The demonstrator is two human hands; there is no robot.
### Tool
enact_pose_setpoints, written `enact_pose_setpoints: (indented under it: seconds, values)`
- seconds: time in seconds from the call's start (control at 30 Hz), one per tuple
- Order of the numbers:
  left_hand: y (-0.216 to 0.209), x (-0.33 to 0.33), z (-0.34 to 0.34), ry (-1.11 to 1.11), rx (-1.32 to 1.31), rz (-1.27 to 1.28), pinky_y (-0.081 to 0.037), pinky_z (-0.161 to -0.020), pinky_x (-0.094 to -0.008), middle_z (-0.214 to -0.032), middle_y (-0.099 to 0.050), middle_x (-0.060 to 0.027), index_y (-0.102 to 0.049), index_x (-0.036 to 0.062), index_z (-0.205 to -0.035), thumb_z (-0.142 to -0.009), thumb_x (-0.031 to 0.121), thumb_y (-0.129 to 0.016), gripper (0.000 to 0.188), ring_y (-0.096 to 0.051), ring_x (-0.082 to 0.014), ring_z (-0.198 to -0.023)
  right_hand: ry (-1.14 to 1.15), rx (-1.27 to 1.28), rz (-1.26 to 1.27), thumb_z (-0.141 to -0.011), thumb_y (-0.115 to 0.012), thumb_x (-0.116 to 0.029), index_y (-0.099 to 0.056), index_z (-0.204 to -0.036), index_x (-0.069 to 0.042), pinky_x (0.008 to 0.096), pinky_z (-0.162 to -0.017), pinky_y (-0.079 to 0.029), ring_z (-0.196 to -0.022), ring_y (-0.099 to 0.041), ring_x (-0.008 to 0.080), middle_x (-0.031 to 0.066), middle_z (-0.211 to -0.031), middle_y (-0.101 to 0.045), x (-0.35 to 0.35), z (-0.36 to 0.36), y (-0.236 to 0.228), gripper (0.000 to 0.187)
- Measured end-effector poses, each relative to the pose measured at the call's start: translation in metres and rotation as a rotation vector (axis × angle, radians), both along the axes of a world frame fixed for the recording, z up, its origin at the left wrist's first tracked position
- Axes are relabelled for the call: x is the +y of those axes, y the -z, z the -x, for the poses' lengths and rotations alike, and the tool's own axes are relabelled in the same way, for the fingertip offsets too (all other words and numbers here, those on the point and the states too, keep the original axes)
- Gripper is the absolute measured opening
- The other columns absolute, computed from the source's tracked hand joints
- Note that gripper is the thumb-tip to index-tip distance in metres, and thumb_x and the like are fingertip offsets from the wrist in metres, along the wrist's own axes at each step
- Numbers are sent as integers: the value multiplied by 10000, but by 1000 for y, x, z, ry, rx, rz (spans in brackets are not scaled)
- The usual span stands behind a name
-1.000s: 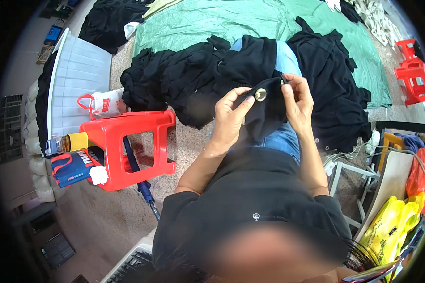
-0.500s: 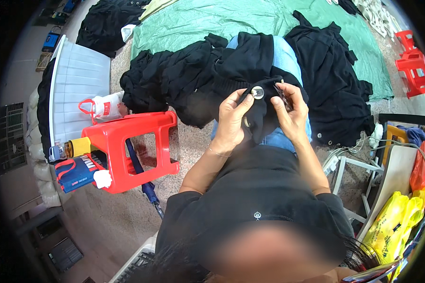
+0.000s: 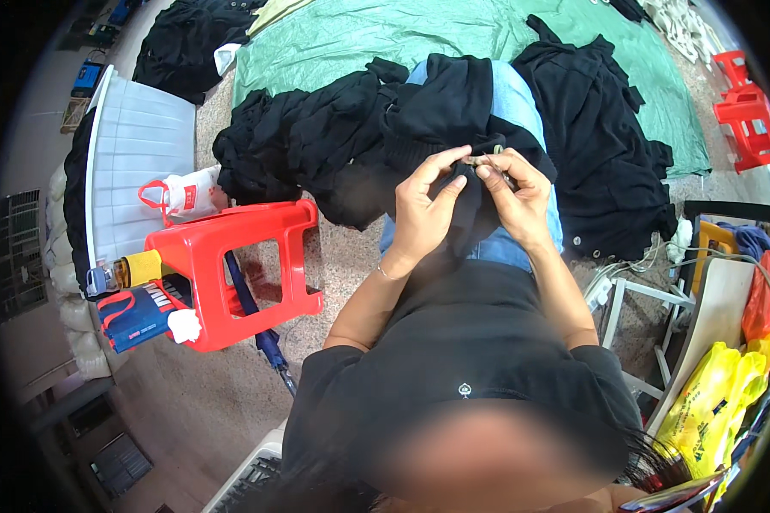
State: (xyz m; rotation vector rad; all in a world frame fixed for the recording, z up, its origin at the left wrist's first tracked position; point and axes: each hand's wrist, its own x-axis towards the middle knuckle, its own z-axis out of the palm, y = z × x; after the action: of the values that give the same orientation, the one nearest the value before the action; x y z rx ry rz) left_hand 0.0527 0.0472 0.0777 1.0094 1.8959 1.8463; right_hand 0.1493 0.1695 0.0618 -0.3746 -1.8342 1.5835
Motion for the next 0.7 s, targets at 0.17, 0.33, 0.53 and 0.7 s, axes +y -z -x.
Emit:
enact_pose_setpoints:
  seconds: [0.17, 0.33, 0.53, 0.7]
  values:
    - [13, -3, -3, -75, -147, 47, -511, -846, -267, -993, -721, -100, -676, -31, -1056, -863, -24, -664, 193, -666, -137, -919, -57, -4, 159, -916, -666, -36, -694, -994, -7, 207, -687, -418, -769, -535, 57, 5, -852, -623, -3, 5, 5, 88]
    - [15, -2, -4, -189, -111, 20, -505, -847, -240, -994, -715, -60, -670, -35, -1064, -883, -17, -674, 182, -640, -93, -922, -18, 79, 235, -971, -588, -97, -615, -1081, -14, 223, -736, -435, -847, -544, 68, 21, -945, -606, 0, -3, 15, 141]
    - [18, -2, -7, -211, -211, -81, -514, -852, -258, -987, -725, -84, -671, -35, -1039, -872, -24, -674, 167, -657, -118, -915, 87, -105, -260, -869, -705, -65, -667, -954, 4, 257, -588, -479, -657, -640, 153, 89, -794, -659, -4, -12, 3, 116]
    - [17, -2, -8, -186, -219, -92, -517, -852, -261, -996, -726, -92, -665, -38, -1050, -875, -13, -682, 177, -660, -122, -925, 123, -85, -349, -841, -739, -72, -668, -945, 4, 267, -588, -490, -638, -643, 181, 96, -778, -653, -4, -7, 3, 146]
